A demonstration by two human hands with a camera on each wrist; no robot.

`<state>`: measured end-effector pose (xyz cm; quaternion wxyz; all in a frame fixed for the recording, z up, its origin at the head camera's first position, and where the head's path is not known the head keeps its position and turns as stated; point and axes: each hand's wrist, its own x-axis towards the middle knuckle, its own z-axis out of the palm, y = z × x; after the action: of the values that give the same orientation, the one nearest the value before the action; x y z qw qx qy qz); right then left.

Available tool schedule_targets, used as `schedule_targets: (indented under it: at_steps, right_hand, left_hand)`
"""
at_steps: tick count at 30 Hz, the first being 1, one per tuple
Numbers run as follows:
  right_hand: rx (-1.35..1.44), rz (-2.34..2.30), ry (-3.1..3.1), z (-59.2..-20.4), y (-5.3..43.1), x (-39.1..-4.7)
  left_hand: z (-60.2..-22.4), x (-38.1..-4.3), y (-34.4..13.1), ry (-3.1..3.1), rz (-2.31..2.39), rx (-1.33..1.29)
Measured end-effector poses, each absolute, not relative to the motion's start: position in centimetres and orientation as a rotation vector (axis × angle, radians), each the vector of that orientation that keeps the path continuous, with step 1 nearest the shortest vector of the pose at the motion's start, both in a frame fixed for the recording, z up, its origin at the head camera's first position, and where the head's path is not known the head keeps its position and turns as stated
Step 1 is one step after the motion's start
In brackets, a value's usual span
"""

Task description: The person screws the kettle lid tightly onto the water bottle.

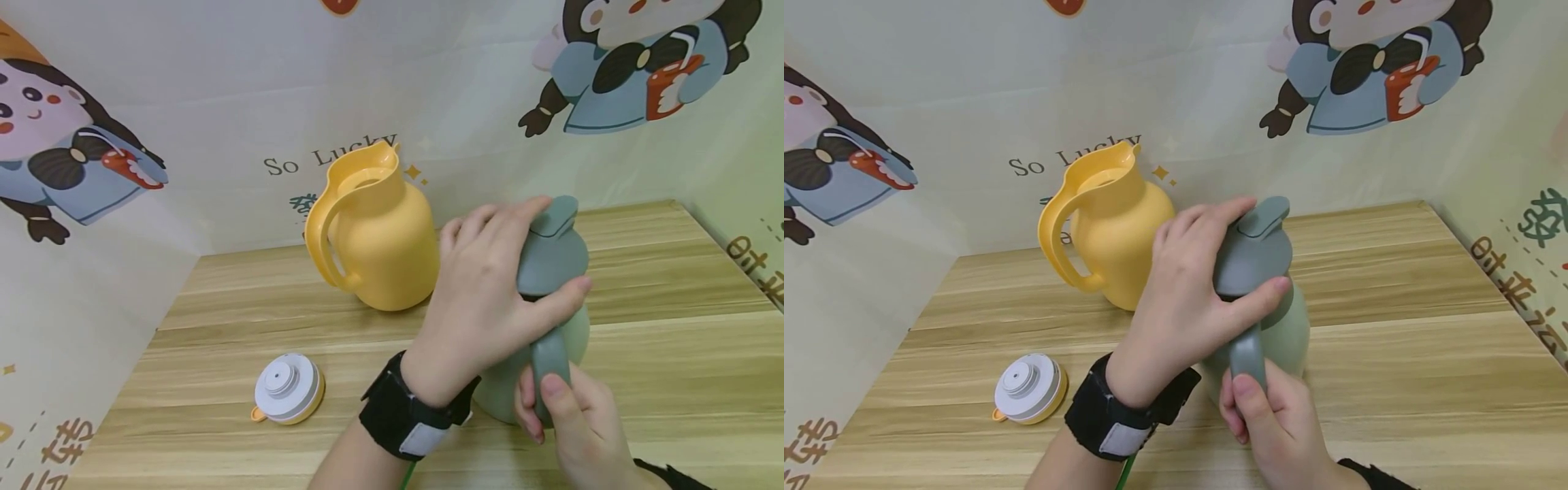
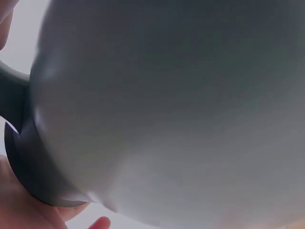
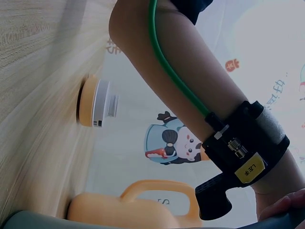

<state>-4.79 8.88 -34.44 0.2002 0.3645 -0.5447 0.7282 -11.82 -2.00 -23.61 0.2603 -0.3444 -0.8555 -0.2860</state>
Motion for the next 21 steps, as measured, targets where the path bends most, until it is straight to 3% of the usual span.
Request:
schedule_targets:
  at_steps: [21]
  right_hand:
    - [1.028,2.023,-1.513,-34.43,8.85,-4.83]
  left_hand:
    - [-23.06,-12.01,-2.89,-2.323,-0.655,-1.136]
